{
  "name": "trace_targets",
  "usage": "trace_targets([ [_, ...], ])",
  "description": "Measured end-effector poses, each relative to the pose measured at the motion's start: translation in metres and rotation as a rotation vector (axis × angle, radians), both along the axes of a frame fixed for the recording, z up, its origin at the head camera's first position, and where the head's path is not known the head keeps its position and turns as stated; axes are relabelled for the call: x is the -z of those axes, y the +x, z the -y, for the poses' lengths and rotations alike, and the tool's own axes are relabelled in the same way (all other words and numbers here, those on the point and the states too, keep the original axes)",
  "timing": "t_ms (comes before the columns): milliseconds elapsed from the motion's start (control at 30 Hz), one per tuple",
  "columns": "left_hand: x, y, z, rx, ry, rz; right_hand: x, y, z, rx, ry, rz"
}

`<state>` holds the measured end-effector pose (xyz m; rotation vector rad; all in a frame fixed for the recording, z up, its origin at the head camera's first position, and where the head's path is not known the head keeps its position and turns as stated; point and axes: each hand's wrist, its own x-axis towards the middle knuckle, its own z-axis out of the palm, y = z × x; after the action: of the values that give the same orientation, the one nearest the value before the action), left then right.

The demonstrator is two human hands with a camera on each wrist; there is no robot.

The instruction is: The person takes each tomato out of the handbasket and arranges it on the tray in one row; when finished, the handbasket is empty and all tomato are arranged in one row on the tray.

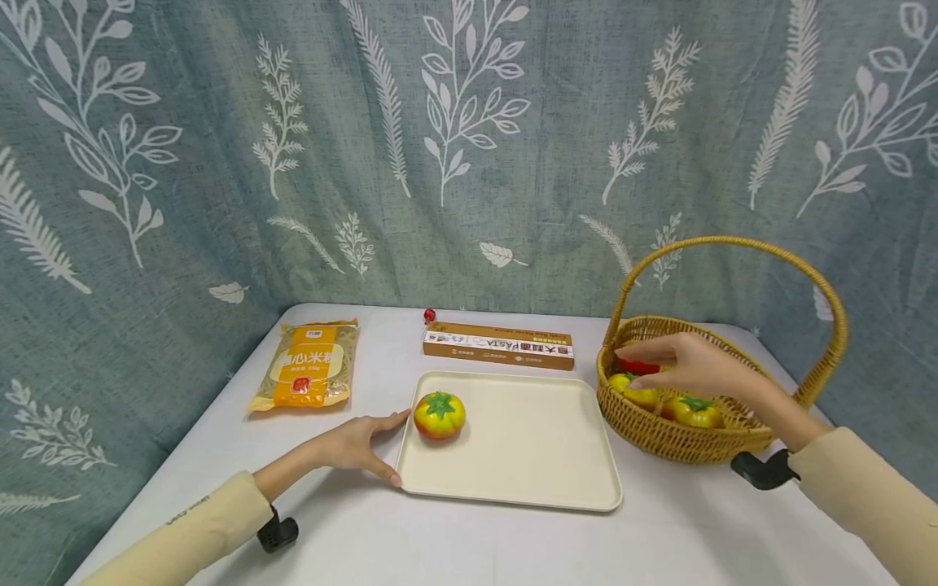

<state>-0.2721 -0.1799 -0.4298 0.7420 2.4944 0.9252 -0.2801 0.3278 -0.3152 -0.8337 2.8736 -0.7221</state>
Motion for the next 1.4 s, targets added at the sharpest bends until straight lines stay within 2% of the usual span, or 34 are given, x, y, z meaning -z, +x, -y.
trace_targets([
  [167,0.0,0.0,-0.001,0.008,0.0,0.005,0.004,-0.01,-0.009,-0.027,0.008,0.109],
  [767,-0.002,0.002,0.0,0.005,-0.01,-0.008,0.011,-0.031,-0.03,-0.079,-0.034,0.304],
  [1033,-0.002,0.001,0.0,0.003,-0.002,0.003,0.015,-0.037,-0.036,-0.067,0.029,0.322],
  [1300,0.0,-0.001,0.0,0.007,0.002,0.003,0.019,-0.038,-0.04,-0.076,-0.022,0.356],
  [1400,0.0,0.0,0.001,0.011,0.003,0.0,0.022,-0.037,-0.039,-0.073,-0.001,0.338],
])
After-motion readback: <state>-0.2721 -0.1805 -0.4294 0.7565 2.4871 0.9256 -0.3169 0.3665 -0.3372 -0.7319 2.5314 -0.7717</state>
